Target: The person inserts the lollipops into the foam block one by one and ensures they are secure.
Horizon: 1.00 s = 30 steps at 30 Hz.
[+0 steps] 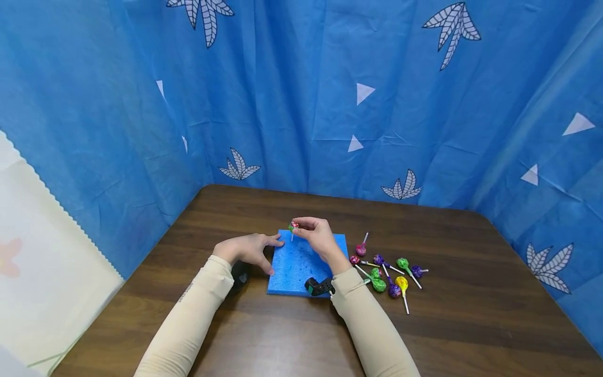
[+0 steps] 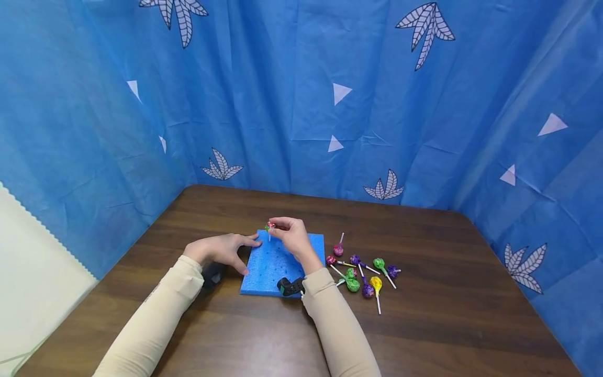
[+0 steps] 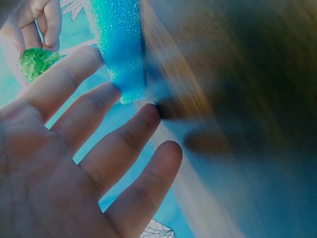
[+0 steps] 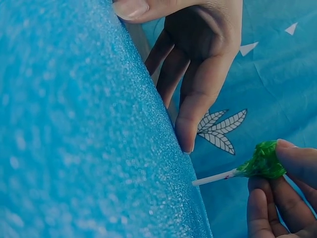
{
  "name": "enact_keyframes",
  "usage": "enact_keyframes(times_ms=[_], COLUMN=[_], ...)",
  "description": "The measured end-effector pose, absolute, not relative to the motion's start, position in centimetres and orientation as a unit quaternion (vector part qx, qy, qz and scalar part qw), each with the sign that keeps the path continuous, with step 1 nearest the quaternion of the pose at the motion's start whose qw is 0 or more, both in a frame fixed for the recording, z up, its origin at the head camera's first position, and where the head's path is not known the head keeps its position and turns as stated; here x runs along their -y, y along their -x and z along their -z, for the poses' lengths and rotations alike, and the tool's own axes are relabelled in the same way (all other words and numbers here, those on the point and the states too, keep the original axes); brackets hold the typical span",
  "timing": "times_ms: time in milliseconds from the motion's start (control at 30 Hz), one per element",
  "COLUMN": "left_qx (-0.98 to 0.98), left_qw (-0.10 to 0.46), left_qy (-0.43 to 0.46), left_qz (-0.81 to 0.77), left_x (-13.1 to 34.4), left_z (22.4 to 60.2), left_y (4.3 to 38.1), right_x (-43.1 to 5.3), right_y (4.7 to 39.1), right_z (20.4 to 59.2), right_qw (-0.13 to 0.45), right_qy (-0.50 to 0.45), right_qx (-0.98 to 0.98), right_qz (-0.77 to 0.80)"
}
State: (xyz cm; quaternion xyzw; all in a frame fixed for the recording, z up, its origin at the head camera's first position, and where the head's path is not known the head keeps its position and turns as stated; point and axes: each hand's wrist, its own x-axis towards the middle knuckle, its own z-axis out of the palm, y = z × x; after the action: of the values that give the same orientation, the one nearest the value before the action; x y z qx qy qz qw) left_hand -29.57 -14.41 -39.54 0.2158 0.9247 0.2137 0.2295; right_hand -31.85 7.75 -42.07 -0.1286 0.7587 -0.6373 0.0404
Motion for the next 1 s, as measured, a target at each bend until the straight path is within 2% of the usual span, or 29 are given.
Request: enact_keyframes(times_ms=[367, 1000], left_qx=[-0.922, -0.920], left_qw=[0.233, 0.237], left_qy=[-0.215, -0.219], left_qz=[-0.222, -0.224], left_x=[14.70, 14.24], left_z=[39.89, 39.51], left_y=[29.52, 29.79], right_x=[-7.38, -7.67], right_y=[31.79, 31.86], right_z=[42.61, 42.33], right_qw=[0.060, 0.044], right_qy=[0.125, 0.106], right_qx=[-0.753, -0.761], right_qz=[0.643, 0.638])
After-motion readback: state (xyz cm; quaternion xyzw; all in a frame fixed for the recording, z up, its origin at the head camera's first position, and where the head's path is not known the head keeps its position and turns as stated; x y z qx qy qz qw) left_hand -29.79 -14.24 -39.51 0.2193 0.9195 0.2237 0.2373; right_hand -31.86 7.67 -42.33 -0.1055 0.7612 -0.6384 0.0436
